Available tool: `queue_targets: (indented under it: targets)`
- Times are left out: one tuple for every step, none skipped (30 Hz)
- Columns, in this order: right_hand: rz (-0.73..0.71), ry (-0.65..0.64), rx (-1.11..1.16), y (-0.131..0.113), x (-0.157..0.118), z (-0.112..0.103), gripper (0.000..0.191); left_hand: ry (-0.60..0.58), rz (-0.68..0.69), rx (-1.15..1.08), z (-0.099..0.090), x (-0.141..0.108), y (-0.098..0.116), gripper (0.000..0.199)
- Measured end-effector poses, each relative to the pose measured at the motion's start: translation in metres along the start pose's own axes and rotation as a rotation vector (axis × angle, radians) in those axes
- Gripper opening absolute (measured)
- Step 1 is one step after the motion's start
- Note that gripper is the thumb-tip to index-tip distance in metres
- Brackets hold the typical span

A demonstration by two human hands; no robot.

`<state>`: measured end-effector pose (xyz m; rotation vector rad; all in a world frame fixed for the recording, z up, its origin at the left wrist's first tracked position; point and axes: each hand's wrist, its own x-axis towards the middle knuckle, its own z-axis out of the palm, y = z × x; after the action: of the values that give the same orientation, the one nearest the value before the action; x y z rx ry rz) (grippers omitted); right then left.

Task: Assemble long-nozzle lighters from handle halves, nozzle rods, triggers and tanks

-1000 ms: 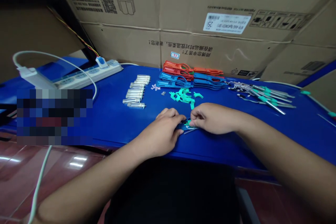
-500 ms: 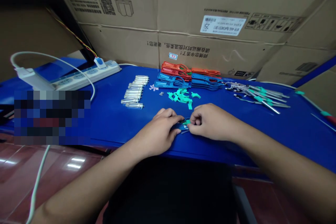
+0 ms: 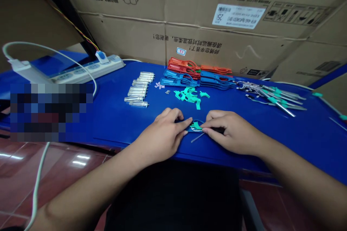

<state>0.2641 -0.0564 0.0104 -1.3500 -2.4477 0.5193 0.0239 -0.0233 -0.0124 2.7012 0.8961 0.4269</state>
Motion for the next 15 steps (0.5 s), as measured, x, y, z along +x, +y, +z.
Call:
queue_targets:
  targets:
    - [-0.004,0.017,0.014,0.000,0.000,0.001,0.023,-0.006,-0.002,0.012,0.000,0.000,0.001,0.043]
    - [-0.012,0.038,0.019,0.001,-0.001,0.003,0.023,-0.010,-0.005,0.027,0.000,0.000,0.001,0.043]
    - [-0.022,0.064,0.014,0.001,-0.001,0.004,0.023,-0.014,-0.009,0.041,0.000,-0.001,0.002,0.044]
    - [-0.032,0.092,0.004,0.002,-0.002,0.005,0.023,-0.019,-0.012,0.054,0.000,-0.001,0.002,0.044]
    - [-0.043,0.119,-0.009,0.003,-0.003,0.007,0.024,-0.023,-0.015,0.063,-0.001,-0.001,0.002,0.045]
    - [-0.051,0.143,-0.019,0.003,-0.004,0.008,0.024,-0.028,-0.014,0.067,-0.001,-0.001,0.002,0.045]
    - [-0.060,0.166,-0.024,0.004,-0.005,0.010,0.024,-0.033,-0.009,0.066,-0.001,-0.001,0.002,0.045]
    - [-0.071,0.180,-0.025,0.005,-0.006,0.011,0.024,-0.039,-0.003,0.061,-0.002,-0.001,0.001,0.045]
    - [-0.084,0.189,-0.021,0.006,-0.006,0.012,0.024,-0.045,0.003,0.054,-0.002,0.000,0.001,0.045]
    - [-0.098,0.196,-0.014,0.007,-0.007,0.013,0.022,-0.048,0.006,0.048,-0.003,0.000,0.000,0.044]
    - [-0.113,0.204,-0.008,0.008,-0.007,0.015,0.022,-0.048,0.006,0.044,-0.003,0.000,0.000,0.044]
    - [-0.126,0.214,-0.009,0.008,-0.007,0.016,0.021,-0.048,0.005,0.040,-0.003,0.000,-0.001,0.044]
    - [-0.138,0.229,-0.017,0.008,-0.007,0.017,0.020,-0.047,0.002,0.034,-0.003,0.000,-0.001,0.045]
    - [-0.148,0.248,-0.034,0.008,-0.007,0.018,0.021,-0.049,0.002,0.027,-0.003,0.000,-0.001,0.044]
    - [-0.159,0.268,-0.060,0.007,-0.006,0.020,0.021,-0.052,0.004,0.016,-0.003,0.000,-0.002,0.044]
